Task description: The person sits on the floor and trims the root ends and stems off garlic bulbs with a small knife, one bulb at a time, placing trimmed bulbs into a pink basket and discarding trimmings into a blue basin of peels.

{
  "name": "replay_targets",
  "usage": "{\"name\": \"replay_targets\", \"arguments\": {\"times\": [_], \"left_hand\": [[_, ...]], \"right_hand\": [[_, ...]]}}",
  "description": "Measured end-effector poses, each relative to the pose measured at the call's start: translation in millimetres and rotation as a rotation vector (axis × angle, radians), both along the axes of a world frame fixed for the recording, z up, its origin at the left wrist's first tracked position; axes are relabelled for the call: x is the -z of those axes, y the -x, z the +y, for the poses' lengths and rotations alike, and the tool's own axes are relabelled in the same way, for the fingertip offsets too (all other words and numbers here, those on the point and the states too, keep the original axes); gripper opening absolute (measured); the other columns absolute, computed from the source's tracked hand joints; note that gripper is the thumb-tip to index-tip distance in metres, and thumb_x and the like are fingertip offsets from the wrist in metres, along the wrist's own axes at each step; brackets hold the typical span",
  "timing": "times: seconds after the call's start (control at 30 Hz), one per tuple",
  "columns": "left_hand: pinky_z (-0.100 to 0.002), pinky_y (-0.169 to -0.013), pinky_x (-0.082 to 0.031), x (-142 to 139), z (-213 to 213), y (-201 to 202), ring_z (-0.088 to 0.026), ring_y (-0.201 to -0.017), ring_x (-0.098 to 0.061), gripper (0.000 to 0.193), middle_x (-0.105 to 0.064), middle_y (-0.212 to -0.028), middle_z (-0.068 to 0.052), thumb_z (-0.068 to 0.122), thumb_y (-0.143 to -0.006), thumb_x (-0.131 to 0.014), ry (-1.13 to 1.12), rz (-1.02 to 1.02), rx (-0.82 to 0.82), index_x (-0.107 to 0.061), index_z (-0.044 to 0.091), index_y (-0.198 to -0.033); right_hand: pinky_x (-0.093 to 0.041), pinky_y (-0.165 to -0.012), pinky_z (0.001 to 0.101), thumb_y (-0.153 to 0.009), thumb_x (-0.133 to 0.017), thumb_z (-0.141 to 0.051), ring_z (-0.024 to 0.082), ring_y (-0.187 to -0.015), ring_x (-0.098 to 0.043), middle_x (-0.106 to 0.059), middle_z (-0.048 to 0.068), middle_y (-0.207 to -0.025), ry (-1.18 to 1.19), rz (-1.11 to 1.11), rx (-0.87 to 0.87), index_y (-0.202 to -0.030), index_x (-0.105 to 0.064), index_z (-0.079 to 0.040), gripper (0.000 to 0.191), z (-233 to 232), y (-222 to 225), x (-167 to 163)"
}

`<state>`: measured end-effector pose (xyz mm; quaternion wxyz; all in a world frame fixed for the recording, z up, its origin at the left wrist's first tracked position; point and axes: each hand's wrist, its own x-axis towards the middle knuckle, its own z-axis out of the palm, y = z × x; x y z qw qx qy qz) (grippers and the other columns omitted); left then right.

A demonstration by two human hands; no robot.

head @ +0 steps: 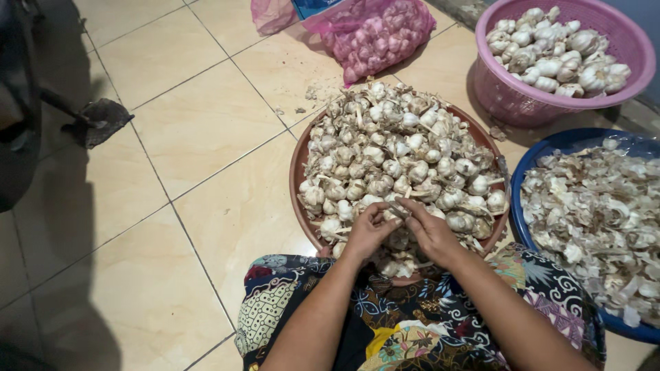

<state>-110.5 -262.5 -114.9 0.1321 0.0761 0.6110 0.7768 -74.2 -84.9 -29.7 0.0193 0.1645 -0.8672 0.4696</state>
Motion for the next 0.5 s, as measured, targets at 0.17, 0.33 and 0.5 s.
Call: {"name": "replay_targets", "arguments": {"times": [0.17, 0.33, 0.5], "left_hand": [[-0.026, -0.082, -0.054, 8, 6, -2, -0.012, -0.095, -0.066, 0.028, -0.069, -0.101, -0.008, 0.010, -0.098, -0.067, -0.104, -0.068, -0.009, -0.051, 0.002, -0.119], [-0.025, -0.075, -0.051, 9, 14, -8, -0.009, -0.088, -0.061, 0.024, -0.066, -0.096, -0.005, 0.015, -0.100, -0.067, 0.002, -0.034, -0.013, -0.051, 0.004, -0.114], [-0.026, -0.072, -0.050, 9, 13, -5, -0.010, -0.084, -0.058, 0.029, -0.065, -0.095, -0.006, 0.023, -0.101, -0.067, 0.117, 0.045, -0.072, -0.049, 0.005, -0.114]], "right_hand": [[-0.054, -0.094, 0.0386, -0.102, -0.051, -0.026, 0.028, -0.114, -0.071, -0.071, 0.016, -0.122, -0.044, -0.114, 0.059, -0.141, -0.051, -0.015, 0.040, 9, 4, 21], [-0.052, -0.094, 0.0385, -0.103, -0.050, -0.025, 0.029, -0.109, -0.070, -0.070, 0.018, -0.117, 0.033, -0.141, 0.059, -0.136, -0.048, -0.012, 0.036, 9, 3, 25], [-0.050, -0.095, 0.0402, -0.104, -0.048, -0.026, 0.031, -0.112, -0.067, -0.068, 0.019, -0.118, 0.057, -0.137, 0.057, -0.135, -0.047, -0.011, 0.034, 1, 3, 17]]}}
